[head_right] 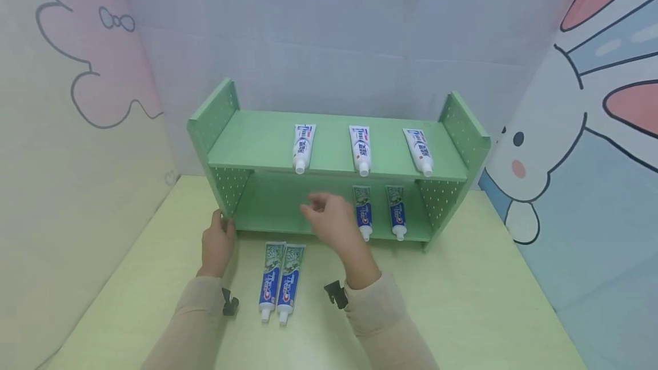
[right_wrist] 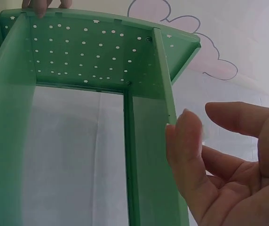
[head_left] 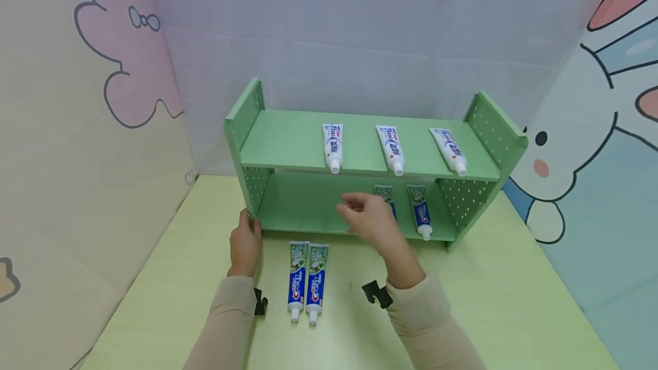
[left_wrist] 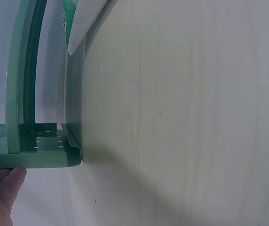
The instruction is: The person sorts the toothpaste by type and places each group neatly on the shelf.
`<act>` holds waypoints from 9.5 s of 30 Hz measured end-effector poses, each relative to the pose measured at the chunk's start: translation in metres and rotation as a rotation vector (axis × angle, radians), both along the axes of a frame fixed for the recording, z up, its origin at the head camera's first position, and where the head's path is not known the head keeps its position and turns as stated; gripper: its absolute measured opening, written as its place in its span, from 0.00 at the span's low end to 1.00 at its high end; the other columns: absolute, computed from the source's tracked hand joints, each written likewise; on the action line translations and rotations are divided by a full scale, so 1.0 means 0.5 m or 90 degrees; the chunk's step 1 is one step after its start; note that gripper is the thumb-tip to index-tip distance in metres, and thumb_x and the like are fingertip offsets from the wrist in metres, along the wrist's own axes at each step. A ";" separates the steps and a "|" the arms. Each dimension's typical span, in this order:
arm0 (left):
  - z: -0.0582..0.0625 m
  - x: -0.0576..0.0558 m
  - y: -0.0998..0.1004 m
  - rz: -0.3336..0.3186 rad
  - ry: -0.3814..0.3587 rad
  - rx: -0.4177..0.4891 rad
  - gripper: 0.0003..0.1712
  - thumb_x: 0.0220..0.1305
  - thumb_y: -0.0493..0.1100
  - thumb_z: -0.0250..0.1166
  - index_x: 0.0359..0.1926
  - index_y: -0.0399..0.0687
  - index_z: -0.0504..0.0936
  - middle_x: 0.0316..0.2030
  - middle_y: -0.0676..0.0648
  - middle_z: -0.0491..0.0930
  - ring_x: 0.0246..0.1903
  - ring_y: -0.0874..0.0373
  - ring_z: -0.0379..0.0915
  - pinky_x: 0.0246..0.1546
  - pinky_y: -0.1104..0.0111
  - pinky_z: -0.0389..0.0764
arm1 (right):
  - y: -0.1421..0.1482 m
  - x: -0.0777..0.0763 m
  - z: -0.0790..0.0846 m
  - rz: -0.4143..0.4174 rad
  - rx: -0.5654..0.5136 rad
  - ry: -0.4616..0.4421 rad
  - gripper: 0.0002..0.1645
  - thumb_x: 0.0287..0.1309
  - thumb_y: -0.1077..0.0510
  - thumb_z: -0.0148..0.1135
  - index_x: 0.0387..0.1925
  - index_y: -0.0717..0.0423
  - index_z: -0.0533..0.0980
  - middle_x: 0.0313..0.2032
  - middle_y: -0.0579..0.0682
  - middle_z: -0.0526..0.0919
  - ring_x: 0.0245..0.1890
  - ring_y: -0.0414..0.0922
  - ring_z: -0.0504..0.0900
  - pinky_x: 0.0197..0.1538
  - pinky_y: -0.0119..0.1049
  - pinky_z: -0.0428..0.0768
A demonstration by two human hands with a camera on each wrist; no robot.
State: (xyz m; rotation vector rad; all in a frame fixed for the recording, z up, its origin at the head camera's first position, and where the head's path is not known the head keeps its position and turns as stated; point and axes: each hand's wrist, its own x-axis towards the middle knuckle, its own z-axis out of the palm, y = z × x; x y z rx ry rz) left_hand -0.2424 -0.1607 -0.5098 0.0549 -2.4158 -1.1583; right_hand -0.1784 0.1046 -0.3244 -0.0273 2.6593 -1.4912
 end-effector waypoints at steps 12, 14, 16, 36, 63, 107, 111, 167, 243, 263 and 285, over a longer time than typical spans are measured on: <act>0.004 0.002 0.003 0.004 -0.001 0.001 0.18 0.73 0.36 0.54 0.61 0.38 0.67 0.43 0.28 0.80 0.36 0.36 0.81 0.31 0.46 0.77 | -0.013 0.015 -0.060 0.017 -0.038 -0.033 0.23 0.67 0.57 0.60 0.61 0.60 0.74 0.40 0.50 0.79 0.27 0.48 0.82 0.34 0.40 0.79; 0.004 0.002 0.003 0.004 -0.002 0.002 0.18 0.73 0.36 0.54 0.61 0.38 0.67 0.43 0.28 0.80 0.36 0.36 0.81 0.31 0.47 0.77 | -0.015 0.016 -0.071 0.024 -0.045 -0.036 0.23 0.67 0.57 0.60 0.61 0.61 0.74 0.40 0.51 0.79 0.27 0.49 0.82 0.33 0.40 0.79; 0.005 0.002 0.003 0.005 -0.003 0.003 0.18 0.73 0.36 0.54 0.61 0.38 0.68 0.43 0.29 0.80 0.36 0.37 0.81 0.31 0.47 0.77 | -0.018 0.017 -0.083 0.023 -0.051 -0.041 0.23 0.67 0.58 0.60 0.60 0.62 0.74 0.39 0.51 0.79 0.28 0.49 0.82 0.33 0.40 0.80; 0.008 0.005 0.000 0.000 -0.016 0.008 0.17 0.73 0.36 0.54 0.61 0.38 0.68 0.42 0.30 0.81 0.36 0.38 0.80 0.33 0.47 0.77 | -0.038 0.025 -0.163 0.046 -0.070 -0.071 0.25 0.67 0.59 0.59 0.61 0.69 0.71 0.36 0.54 0.82 0.31 0.45 0.80 0.33 0.41 0.81; 0.008 0.002 0.003 0.004 -0.008 -0.002 0.18 0.74 0.36 0.53 0.61 0.37 0.68 0.42 0.29 0.81 0.36 0.37 0.81 0.32 0.47 0.77 | -0.065 0.025 -0.241 0.007 -0.014 -0.120 0.23 0.65 0.60 0.62 0.56 0.70 0.74 0.36 0.54 0.80 0.24 0.52 0.82 0.31 0.42 0.80; 0.010 0.005 0.002 0.001 -0.027 0.007 0.18 0.74 0.36 0.53 0.61 0.37 0.67 0.44 0.28 0.80 0.37 0.37 0.81 0.33 0.47 0.77 | -0.107 0.045 -0.342 -0.019 0.072 -0.160 0.27 0.58 0.61 0.67 0.53 0.75 0.71 0.30 0.56 0.77 0.19 0.45 0.77 0.24 0.39 0.78; 0.011 0.005 0.002 0.001 -0.034 0.009 0.18 0.74 0.36 0.53 0.62 0.37 0.66 0.44 0.28 0.80 0.38 0.37 0.80 0.34 0.47 0.77 | -0.110 0.046 -0.346 -0.019 0.061 -0.158 0.25 0.58 0.62 0.66 0.52 0.74 0.70 0.30 0.57 0.77 0.18 0.46 0.77 0.23 0.39 0.78; 0.006 0.004 -0.001 -0.006 -0.005 0.000 0.18 0.74 0.37 0.53 0.61 0.37 0.67 0.39 0.29 0.81 0.30 0.40 0.81 0.26 0.49 0.76 | -0.093 0.040 -0.340 -0.048 -0.022 -0.184 0.33 0.54 0.64 0.66 0.59 0.75 0.67 0.31 0.57 0.78 0.18 0.45 0.77 0.24 0.39 0.78; 0.011 0.004 0.003 0.005 -0.012 -0.007 0.18 0.74 0.36 0.53 0.61 0.37 0.67 0.38 0.30 0.81 0.28 0.42 0.79 0.27 0.50 0.76 | -0.011 -0.027 -0.228 0.004 -0.094 -0.185 0.35 0.58 0.67 0.64 0.66 0.71 0.63 0.39 0.60 0.80 0.29 0.50 0.82 0.32 0.44 0.82; 0.009 0.004 0.003 0.012 -0.009 -0.009 0.18 0.74 0.36 0.53 0.62 0.36 0.67 0.40 0.29 0.81 0.31 0.40 0.80 0.29 0.49 0.77 | 0.001 -0.081 -0.225 -0.034 -0.075 -0.182 0.35 0.59 0.66 0.64 0.66 0.69 0.64 0.45 0.64 0.79 0.33 0.53 0.82 0.34 0.43 0.82; 0.006 0.002 0.002 0.012 0.000 -0.011 0.18 0.74 0.36 0.53 0.61 0.36 0.67 0.40 0.29 0.81 0.32 0.39 0.80 0.29 0.48 0.77 | 0.011 -0.146 -0.214 -0.064 0.002 -0.156 0.35 0.61 0.62 0.64 0.67 0.67 0.64 0.46 0.65 0.80 0.34 0.54 0.83 0.38 0.45 0.81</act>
